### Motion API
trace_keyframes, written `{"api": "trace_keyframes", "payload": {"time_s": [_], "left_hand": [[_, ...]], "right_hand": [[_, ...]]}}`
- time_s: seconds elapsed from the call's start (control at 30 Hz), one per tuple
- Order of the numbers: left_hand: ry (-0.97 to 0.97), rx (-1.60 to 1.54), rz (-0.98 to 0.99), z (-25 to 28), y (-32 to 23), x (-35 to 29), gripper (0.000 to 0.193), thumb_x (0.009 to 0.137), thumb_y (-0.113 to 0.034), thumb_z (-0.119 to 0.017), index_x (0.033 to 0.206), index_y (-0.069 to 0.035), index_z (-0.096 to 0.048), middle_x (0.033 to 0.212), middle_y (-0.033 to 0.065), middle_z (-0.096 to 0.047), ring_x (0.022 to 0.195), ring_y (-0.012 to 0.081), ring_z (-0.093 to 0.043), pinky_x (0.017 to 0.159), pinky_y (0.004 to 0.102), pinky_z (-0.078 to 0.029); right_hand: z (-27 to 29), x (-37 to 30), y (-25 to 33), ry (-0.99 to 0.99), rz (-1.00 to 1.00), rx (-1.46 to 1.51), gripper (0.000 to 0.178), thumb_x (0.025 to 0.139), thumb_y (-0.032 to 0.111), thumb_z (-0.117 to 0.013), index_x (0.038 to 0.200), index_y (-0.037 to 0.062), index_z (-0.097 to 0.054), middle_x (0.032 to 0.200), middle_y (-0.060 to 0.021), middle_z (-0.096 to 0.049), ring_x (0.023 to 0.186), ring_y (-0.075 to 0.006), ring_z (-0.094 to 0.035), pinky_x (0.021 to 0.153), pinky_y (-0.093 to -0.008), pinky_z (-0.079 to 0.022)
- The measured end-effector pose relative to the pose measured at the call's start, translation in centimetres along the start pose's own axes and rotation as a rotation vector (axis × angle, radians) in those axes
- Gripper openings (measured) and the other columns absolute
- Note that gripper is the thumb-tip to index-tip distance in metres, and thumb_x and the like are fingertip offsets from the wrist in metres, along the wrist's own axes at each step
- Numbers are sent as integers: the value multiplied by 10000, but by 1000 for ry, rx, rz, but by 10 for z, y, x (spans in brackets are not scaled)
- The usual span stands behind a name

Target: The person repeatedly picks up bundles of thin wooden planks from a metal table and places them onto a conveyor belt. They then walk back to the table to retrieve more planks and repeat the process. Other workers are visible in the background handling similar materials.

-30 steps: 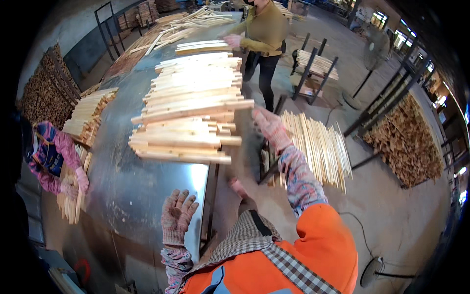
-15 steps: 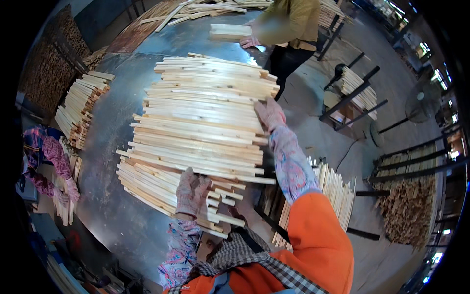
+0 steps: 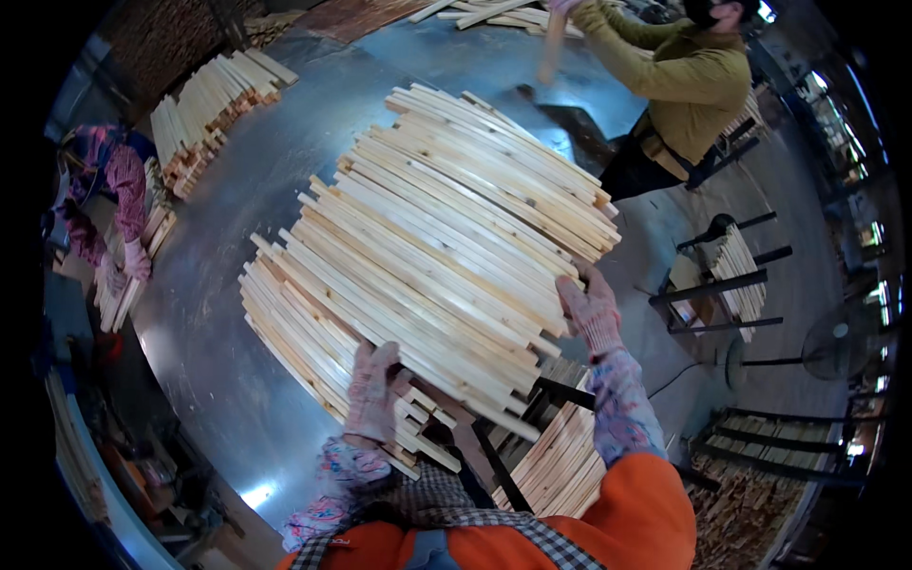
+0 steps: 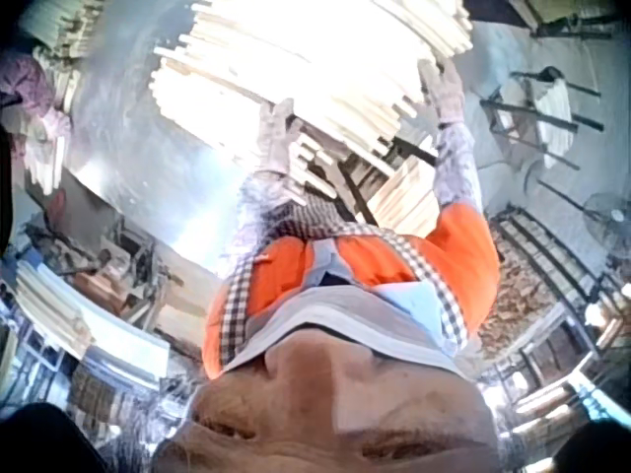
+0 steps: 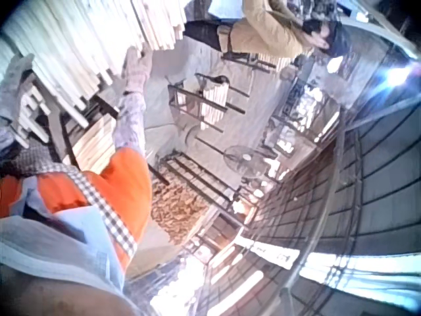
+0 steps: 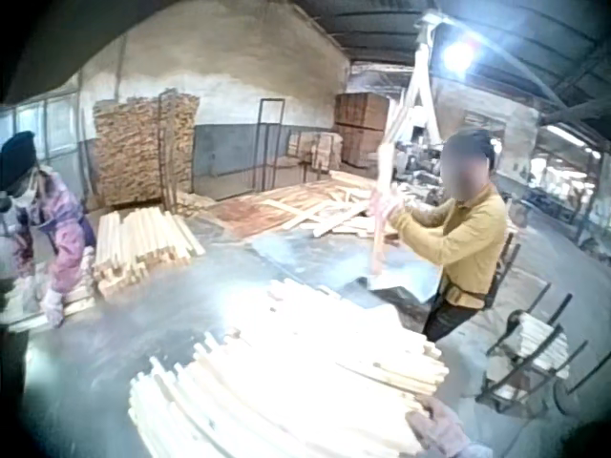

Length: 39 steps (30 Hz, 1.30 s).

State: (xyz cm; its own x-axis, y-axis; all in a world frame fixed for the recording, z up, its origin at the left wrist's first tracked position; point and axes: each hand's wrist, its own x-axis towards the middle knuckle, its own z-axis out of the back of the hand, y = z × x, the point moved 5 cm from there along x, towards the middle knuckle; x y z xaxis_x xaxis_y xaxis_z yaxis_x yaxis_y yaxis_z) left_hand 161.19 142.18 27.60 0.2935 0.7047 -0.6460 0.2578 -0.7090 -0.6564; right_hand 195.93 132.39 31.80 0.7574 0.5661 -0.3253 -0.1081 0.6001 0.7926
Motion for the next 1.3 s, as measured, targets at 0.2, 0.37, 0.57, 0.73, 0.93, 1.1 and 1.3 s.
{"api": "trace_keyframes", "payload": {"time_s": [0.2, 0.37, 0.57, 0.73, 0.93, 1.1, 1.3], "left_hand": [[-239, 941, -286, 87, -2, 19, 771, 913, -435, -674, 1488, -16, -375, 1197, 192, -580, 1075, 327, -625, 875, 406, -547], [-427, 1214, -276, 70, -28, 1, 940, 917, -674, -541, 1511, 32, -356, 1333, 265, -485, 1155, 401, -558, 960, 458, -504], [-632, 1271, -458, 57, -4, 3, 955, 923, -645, -556, 1495, 87, -333, 1354, 296, -475, 1195, 426, -512, 1021, 474, -455], [-518, 657, -533, 56, -6, 15, 894, 920, -485, -674, 1538, 27, -280, 1445, 294, -409, 1389, 442, -371, 1160, 466, -354], [-258, 424, -423, 82, -28, 3, 1166, 742, -412, -882, 1592, -30, -181, 1561, 259, -363, 1467, 354, -333, 1209, 417, -290], [-99, 197, -463, 108, 14, -5, 1273, 714, -459, -890, 1616, -68, -82, 1635, 236, -224, 1523, 319, -210, 1237, 401, -205], [-124, 111, -613, 166, -45, -97, 1241, 742, -342, -865, 1621, -64, -35, 1610, 218, -288, 1489, 308, -280, 1210, 366, -231]], "right_hand": [[-30, -20, -61, 421, 84, -315, 488, 922, 447, -682, 1199, 47, -644, 875, -113, -692, 779, -243, -662, 693, -378, -539], [-93, 11, 73, 377, 549, -815, 626, 876, 648, -618, 1057, 53, -698, 993, -211, -697, 1020, -385, -665, 869, -460, -510], [-176, 43, 81, 280, 611, -710, 742, 807, 655, -683, 1144, -6, -676, 1133, -247, -675, 1091, -407, -632, 912, -469, -488], [-173, 59, 63, 439, 326, -344, 600, 853, 455, -752, 1192, -29, -648, 1105, -166, -704, 1028, -271, -664, 885, -399, -510], [-166, 9, 68, 616, 233, -208, 405, 899, 252, -715, 1201, -8, -647, 1010, -79, -703, 896, -172, -639, 784, -323, -519], [-167, -41, 54, 618, 292, -55, 407, 882, 245, -672, 1189, -20, -635, 1014, -80, -685, 883, -180, -610, 790, -318, -501], [-210, -98, 103, 657, 490, 20, 486, 873, 268, -678, 1256, -18, -590, 1017, -86, -684, 883, -192, -638, 770, -324, -533]]}}
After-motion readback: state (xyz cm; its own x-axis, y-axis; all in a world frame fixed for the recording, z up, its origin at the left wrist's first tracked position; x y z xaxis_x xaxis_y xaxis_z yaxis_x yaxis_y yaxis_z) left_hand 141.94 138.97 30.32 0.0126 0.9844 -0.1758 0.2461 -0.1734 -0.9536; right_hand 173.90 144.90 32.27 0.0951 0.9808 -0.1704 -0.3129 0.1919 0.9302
